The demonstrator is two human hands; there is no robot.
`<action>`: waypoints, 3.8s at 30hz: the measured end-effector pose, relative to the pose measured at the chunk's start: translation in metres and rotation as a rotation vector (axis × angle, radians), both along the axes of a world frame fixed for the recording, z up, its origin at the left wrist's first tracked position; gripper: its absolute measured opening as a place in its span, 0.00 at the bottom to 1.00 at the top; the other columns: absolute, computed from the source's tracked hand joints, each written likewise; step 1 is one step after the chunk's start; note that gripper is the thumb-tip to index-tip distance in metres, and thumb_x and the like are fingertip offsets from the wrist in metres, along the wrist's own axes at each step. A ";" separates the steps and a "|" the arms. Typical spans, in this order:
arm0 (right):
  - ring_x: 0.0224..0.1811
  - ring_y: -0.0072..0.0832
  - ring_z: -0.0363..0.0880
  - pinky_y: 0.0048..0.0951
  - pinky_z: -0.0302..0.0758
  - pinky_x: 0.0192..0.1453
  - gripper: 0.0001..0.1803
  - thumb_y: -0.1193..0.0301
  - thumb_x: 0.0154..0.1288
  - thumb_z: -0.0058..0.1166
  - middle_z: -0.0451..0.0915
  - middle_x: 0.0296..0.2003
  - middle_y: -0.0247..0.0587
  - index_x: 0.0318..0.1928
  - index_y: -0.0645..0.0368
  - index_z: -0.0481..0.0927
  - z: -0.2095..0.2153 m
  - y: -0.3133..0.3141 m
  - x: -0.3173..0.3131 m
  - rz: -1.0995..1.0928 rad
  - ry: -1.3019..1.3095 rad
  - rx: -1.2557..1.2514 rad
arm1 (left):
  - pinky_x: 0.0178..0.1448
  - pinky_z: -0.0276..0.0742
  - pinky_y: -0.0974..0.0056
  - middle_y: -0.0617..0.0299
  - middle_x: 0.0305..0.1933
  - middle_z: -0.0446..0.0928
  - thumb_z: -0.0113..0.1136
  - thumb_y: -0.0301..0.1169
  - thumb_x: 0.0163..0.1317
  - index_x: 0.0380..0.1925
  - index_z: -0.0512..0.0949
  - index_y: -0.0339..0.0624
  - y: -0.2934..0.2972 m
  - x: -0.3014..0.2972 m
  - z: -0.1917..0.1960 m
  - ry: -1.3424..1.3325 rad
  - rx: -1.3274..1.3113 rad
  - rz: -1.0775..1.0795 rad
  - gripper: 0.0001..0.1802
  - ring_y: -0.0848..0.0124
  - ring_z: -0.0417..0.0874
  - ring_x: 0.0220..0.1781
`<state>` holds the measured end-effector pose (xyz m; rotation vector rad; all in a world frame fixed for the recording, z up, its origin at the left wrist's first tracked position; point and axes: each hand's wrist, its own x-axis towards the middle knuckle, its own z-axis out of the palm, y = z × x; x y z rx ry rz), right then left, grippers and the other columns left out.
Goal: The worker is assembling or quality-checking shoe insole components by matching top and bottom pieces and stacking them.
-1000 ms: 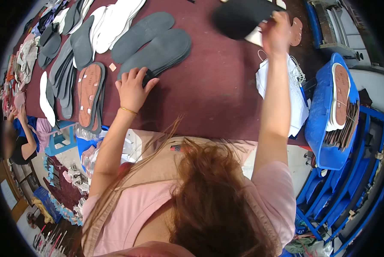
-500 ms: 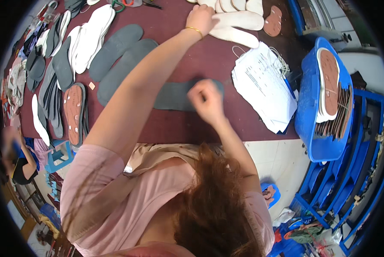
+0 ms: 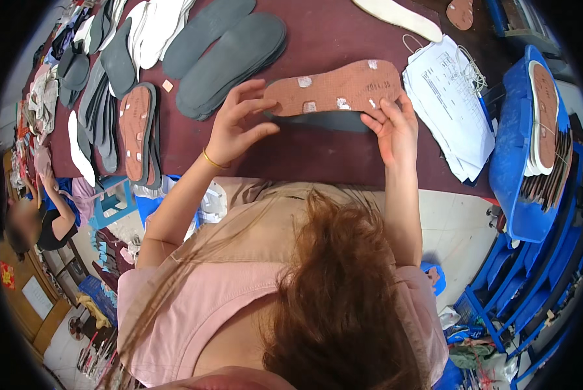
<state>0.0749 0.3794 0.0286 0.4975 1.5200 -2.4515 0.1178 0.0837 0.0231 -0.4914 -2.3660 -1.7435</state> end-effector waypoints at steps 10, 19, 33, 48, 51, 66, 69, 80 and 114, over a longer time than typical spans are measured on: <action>0.32 0.20 0.78 0.18 0.74 0.25 0.19 0.69 0.64 0.60 0.80 0.38 0.37 0.52 0.63 0.75 -0.022 0.011 0.023 -0.113 -0.029 0.508 | 0.63 0.67 0.59 0.63 0.50 0.82 0.73 0.27 0.47 0.63 0.65 0.46 -0.021 -0.015 -0.020 -0.046 -0.340 0.062 0.41 0.60 0.77 0.57; 0.26 0.15 0.76 0.15 0.68 0.20 0.13 0.71 0.60 0.64 0.82 0.30 0.34 0.43 0.66 0.83 -0.034 0.009 0.015 -0.110 -0.031 0.632 | 0.59 0.66 0.59 0.68 0.50 0.82 0.71 0.28 0.47 0.64 0.66 0.50 -0.023 -0.021 -0.029 -0.022 -0.407 0.060 0.41 0.64 0.76 0.53; 0.34 0.23 0.80 0.23 0.77 0.31 0.14 0.70 0.58 0.65 0.82 0.37 0.42 0.43 0.65 0.82 -0.022 0.012 0.011 0.005 -0.131 0.766 | 0.61 0.68 0.55 0.64 0.56 0.74 0.67 0.37 0.51 0.50 0.79 0.52 0.050 -0.046 -0.033 0.212 -0.491 -0.255 0.23 0.61 0.72 0.59; 0.41 0.20 0.78 0.19 0.74 0.48 0.09 0.72 0.65 0.57 0.80 0.41 0.33 0.45 0.60 0.81 -0.020 -0.054 -0.082 0.038 0.533 0.661 | 0.43 0.71 0.53 0.57 0.46 0.75 0.67 0.30 0.44 0.43 0.77 0.46 -0.030 0.024 0.039 0.156 -0.591 0.159 0.22 0.54 0.76 0.40; 0.41 0.31 0.82 0.27 0.76 0.47 0.12 0.68 0.60 0.62 0.83 0.38 0.38 0.43 0.56 0.83 0.001 -0.137 -0.068 0.538 1.054 0.948 | 0.46 0.72 0.55 0.54 0.49 0.75 0.68 0.30 0.47 0.49 0.79 0.45 -0.113 0.066 0.050 0.091 -0.777 0.752 0.24 0.54 0.77 0.43; 0.34 0.38 0.78 0.38 0.76 0.37 0.01 0.73 0.53 0.56 0.77 0.29 0.35 0.27 0.56 0.80 -0.001 -0.248 -0.105 1.310 1.565 1.116 | 0.46 0.76 0.59 0.57 0.40 0.78 0.63 0.25 0.56 0.38 0.81 0.40 -0.072 0.052 0.005 0.141 -0.636 0.278 0.09 0.57 0.79 0.42; 0.34 0.39 0.78 0.39 0.75 0.36 0.03 0.73 0.53 0.56 0.78 0.29 0.37 0.29 0.57 0.80 0.000 -0.253 -0.108 1.363 1.389 1.088 | 0.47 0.76 0.58 0.57 0.44 0.78 0.63 0.25 0.56 0.40 0.80 0.40 -0.064 0.042 -0.003 0.094 -0.613 0.237 0.10 0.57 0.78 0.45; 0.52 0.31 0.76 0.36 0.70 0.59 0.14 0.72 0.66 0.45 0.79 0.48 0.38 0.51 0.57 0.75 -0.028 -0.153 -0.193 0.429 0.222 -0.554 | 0.51 0.64 0.55 0.65 0.52 0.74 0.59 0.56 0.56 0.53 0.76 0.53 -0.057 0.014 -0.016 -0.013 -1.064 0.579 0.29 0.64 0.74 0.53; 0.57 0.51 0.74 0.39 0.73 0.59 0.38 0.49 0.52 0.63 0.74 0.56 0.56 0.63 0.44 0.69 0.008 -0.043 -0.180 0.627 0.878 2.127 | 0.55 0.74 0.58 0.54 0.53 0.74 0.64 0.25 0.55 0.48 0.78 0.45 0.010 -0.021 0.023 0.339 -0.374 0.259 0.18 0.55 0.76 0.53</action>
